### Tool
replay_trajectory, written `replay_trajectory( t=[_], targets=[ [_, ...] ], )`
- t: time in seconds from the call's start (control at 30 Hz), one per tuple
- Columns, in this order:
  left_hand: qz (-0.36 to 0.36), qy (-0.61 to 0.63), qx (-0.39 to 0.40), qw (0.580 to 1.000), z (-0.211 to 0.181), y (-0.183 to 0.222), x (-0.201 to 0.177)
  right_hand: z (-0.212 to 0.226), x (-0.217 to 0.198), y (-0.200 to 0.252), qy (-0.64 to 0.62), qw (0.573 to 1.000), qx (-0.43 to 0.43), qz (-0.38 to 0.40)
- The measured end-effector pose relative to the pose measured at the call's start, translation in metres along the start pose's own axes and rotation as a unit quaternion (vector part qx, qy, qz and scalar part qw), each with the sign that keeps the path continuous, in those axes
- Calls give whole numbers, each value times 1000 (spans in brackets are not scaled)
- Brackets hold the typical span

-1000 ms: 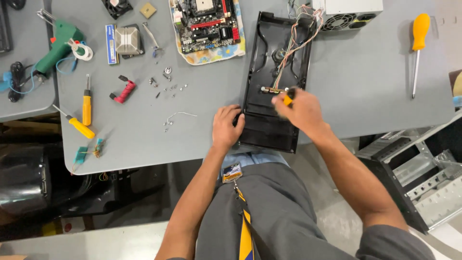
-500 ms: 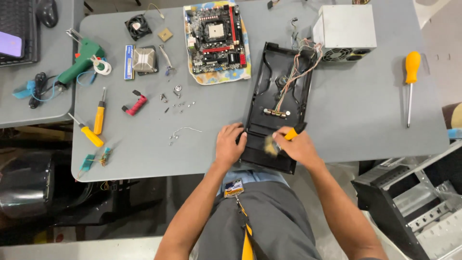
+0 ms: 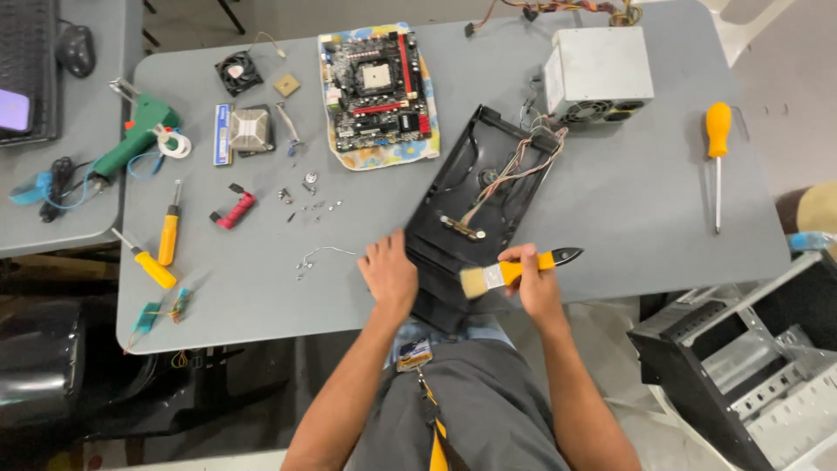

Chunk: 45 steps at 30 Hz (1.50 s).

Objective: The person cleans a computer case front panel with a brush and organizes small screws on a repair workbench.

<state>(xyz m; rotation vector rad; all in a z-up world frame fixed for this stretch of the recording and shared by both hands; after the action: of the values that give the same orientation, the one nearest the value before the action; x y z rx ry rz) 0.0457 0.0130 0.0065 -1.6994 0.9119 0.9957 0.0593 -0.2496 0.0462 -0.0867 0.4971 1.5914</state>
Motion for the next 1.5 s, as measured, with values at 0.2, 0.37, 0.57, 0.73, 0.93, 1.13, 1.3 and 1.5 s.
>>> replay_trajectory(
  t=[0.2,0.37,0.57,0.73,0.93,1.13,1.3,1.5],
  targets=[
    [21,113,71,991,33,-21,12,26,-75,-14,73,985,-77,-140],
    [42,109,132,984,27,-17,21,32,-83,-20,108,983,-103,-105],
    [73,122,185,972,12,-15,29,3,-73,-29,121,984,-128,5],
    [97,137,188,968,6,-17,38,27,-85,6,260,921,-193,-219],
    [101,141,200,964,1,-16,37,4,-81,-2,126,989,-67,26],
    [92,156,202,962,-7,-22,30,0,-93,-2,258,929,-177,-196],
    [95,178,200,959,-1,-21,32,-11,-123,-26,268,949,-43,-163],
    [115,167,191,960,-2,-22,31,18,-80,-6,196,979,54,-16]
  ],
)
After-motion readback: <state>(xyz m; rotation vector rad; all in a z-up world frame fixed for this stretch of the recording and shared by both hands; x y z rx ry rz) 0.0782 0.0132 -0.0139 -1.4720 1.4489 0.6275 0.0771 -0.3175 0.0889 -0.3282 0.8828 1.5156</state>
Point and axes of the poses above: each hand's wrist, its own y-axis away from the middle knuckle, its own x-axis out of the palm, z = x × y, the point moved 5 cm from there along -y, towards the middle knuckle, and after that the axes turned 7 degrees about y, right-handed, at the moved point
